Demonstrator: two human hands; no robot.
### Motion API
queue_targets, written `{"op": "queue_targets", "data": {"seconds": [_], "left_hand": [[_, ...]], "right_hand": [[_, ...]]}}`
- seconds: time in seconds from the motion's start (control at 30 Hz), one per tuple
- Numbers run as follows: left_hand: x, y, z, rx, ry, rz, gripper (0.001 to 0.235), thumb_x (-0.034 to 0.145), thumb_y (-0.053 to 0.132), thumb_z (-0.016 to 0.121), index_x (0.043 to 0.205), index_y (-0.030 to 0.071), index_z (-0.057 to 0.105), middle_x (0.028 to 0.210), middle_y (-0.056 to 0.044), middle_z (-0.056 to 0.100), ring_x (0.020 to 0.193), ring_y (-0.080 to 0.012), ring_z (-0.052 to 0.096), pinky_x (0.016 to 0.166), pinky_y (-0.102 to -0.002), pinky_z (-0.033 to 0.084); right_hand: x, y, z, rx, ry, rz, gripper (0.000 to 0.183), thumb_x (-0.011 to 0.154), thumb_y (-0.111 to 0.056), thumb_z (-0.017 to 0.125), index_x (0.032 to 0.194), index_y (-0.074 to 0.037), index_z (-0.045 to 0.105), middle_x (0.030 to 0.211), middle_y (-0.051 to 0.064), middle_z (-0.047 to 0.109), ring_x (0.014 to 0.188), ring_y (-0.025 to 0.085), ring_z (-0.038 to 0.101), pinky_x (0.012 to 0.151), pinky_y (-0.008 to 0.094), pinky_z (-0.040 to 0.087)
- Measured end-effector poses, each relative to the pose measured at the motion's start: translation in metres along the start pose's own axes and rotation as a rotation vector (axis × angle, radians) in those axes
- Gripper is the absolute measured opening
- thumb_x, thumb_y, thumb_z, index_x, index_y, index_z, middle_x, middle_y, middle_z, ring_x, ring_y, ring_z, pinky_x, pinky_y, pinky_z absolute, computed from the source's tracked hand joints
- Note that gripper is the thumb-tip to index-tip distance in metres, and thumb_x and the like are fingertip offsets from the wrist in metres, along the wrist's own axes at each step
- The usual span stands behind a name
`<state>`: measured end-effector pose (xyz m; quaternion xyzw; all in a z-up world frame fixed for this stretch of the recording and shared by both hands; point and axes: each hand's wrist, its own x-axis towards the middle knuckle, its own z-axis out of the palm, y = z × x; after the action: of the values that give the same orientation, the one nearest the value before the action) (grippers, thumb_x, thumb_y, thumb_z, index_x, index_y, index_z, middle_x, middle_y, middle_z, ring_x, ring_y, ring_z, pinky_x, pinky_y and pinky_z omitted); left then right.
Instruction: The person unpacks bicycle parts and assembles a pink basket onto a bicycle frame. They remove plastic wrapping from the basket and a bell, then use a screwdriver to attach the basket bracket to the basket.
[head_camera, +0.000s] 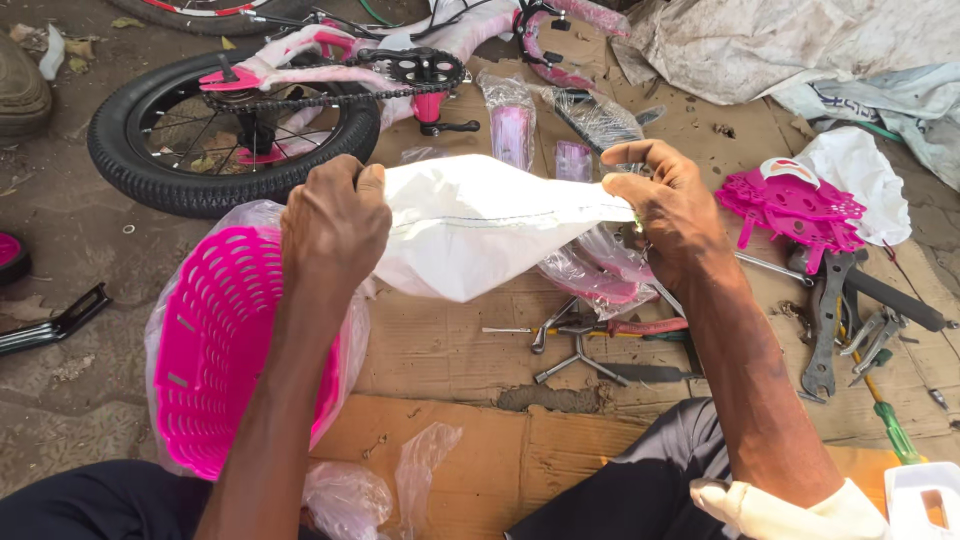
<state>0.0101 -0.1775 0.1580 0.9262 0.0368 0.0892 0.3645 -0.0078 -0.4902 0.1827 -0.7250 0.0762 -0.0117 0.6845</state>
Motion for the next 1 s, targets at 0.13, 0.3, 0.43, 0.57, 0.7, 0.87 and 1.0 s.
{"op": "queue_targets", "data": {"seconds": [0.13,0.3,0.43,0.57,0.7,0.87,1.0], "left_hand": [[0.004,-0.001,0.001,-0.469,-0.063,-0.160,0.024,0.095,0.023,0.068,0.084,0.002,0.068,0.070,-0.013,0.065,0.062,-0.0220,0.061,0.055,-0.042,0.049],[0.003,0.001,-0.011,-1.232,-0.103,-0.252,0.013,0.087,0.007,0.072,0.095,0.003,0.063,0.075,0.000,0.066,0.059,-0.0102,0.064,0.045,-0.026,0.052],[-0.005,0.010,-0.023,-1.262,-0.186,-0.356,0.016,0.091,0.014,0.073,0.101,0.006,0.063,0.072,-0.003,0.064,0.046,-0.0091,0.051,0.033,-0.025,0.035],[0.013,0.026,-0.030,-1.462,-0.229,-0.195,0.011,0.099,0.012,0.070,0.104,0.003,0.066,0.078,-0.004,0.065,0.051,-0.0074,0.052,0.039,-0.022,0.038],[0.027,0.047,-0.035,-1.469,-0.239,-0.171,0.011,0.099,0.012,0.065,0.100,0.001,0.066,0.080,-0.006,0.069,0.056,-0.0087,0.059,0.042,-0.022,0.041],[0.022,0.059,-0.037,-1.513,-0.250,-0.201,0.011,0.099,0.011,0.064,0.102,0.001,0.067,0.083,-0.005,0.070,0.061,-0.0085,0.062,0.045,-0.022,0.043],[0.020,0.058,-0.037,-1.558,-0.288,-0.189,0.012,0.099,0.012,0.063,0.104,0.001,0.066,0.086,-0.005,0.070,0.063,-0.0074,0.063,0.044,-0.020,0.042]], "right_hand": [[0.009,0.008,-0.005,0.227,-0.037,0.112,0.022,0.092,-0.004,0.067,0.113,-0.001,0.064,0.068,-0.002,0.057,0.045,0.001,0.043,0.036,0.019,0.030],[0.012,0.015,-0.024,0.585,-0.126,0.165,0.020,0.097,-0.006,0.066,0.116,-0.002,0.064,0.068,0.000,0.057,0.043,0.000,0.041,0.035,0.015,0.030],[0.006,0.006,-0.027,0.408,-0.125,0.209,0.017,0.099,-0.007,0.063,0.115,-0.001,0.061,0.069,-0.003,0.056,0.044,-0.001,0.042,0.038,0.015,0.034],[0.004,-0.033,-0.037,0.547,-0.196,-0.049,0.020,0.104,-0.008,0.061,0.122,0.001,0.061,0.081,0.002,0.063,0.052,0.001,0.046,0.041,0.013,0.035],[0.005,-0.052,-0.040,0.394,-0.188,-0.006,0.023,0.105,-0.015,0.063,0.121,0.001,0.065,0.079,0.000,0.061,0.053,-0.001,0.045,0.044,0.013,0.037],[-0.002,-0.061,-0.037,0.351,-0.127,-0.139,0.035,0.108,-0.034,0.065,0.122,-0.001,0.065,0.076,0.002,0.062,0.054,0.002,0.048,0.044,0.015,0.036],[-0.008,-0.072,-0.036,0.378,-0.114,-0.192,0.048,0.104,-0.044,0.070,0.124,0.000,0.064,0.076,0.002,0.063,0.056,0.002,0.051,0.047,0.016,0.039]]}}
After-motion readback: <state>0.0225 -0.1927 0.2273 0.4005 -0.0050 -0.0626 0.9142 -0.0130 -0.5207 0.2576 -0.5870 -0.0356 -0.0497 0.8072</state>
